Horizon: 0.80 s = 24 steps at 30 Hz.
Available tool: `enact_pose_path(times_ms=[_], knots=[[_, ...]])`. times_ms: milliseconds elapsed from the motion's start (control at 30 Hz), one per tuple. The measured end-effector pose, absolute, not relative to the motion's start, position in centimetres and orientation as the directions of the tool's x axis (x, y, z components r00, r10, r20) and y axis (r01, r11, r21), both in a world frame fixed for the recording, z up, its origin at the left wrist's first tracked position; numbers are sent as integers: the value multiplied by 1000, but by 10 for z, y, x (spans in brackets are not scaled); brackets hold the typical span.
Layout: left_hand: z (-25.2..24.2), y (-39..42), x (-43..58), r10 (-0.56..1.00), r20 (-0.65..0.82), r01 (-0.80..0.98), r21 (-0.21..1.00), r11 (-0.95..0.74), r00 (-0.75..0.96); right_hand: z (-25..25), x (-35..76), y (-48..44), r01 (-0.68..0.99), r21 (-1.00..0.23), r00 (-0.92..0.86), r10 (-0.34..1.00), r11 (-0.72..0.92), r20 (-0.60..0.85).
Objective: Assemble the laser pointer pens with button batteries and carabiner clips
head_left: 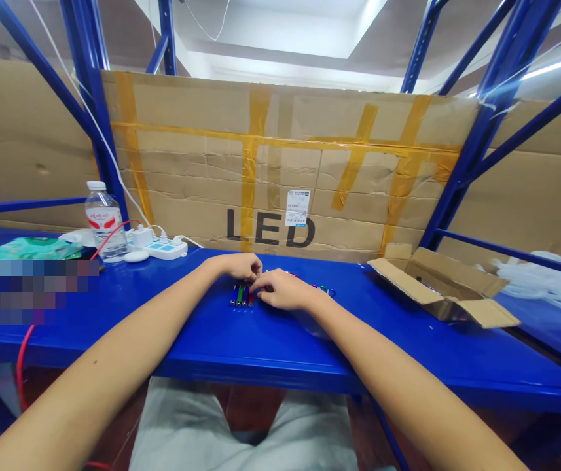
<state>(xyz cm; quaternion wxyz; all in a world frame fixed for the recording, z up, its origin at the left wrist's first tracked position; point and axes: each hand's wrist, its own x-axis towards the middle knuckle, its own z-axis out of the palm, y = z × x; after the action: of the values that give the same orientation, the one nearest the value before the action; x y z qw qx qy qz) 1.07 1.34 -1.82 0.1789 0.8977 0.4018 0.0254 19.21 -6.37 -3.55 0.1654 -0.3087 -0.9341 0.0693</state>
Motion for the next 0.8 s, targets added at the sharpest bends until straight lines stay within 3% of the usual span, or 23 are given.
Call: enact_pose_path(times_ms=[233,567,700,800], knots=[[-22,13,14,772,16,722,341,-602,636,-29,195,-70,558,-325,-767,624,764,151],[-21,6,20,754,-4,683,425,-594,657,-17,210,-70,711,-341,-687,712,615,-146],[-16,-4,26,740,-23,665,456,-591,673,-10,224,-64,762,-310,-626,770,569,-124],[-15,-10,32,693,-68,620,516,-591,718,-2,240,-60,760,-409,-578,813,505,-69]])
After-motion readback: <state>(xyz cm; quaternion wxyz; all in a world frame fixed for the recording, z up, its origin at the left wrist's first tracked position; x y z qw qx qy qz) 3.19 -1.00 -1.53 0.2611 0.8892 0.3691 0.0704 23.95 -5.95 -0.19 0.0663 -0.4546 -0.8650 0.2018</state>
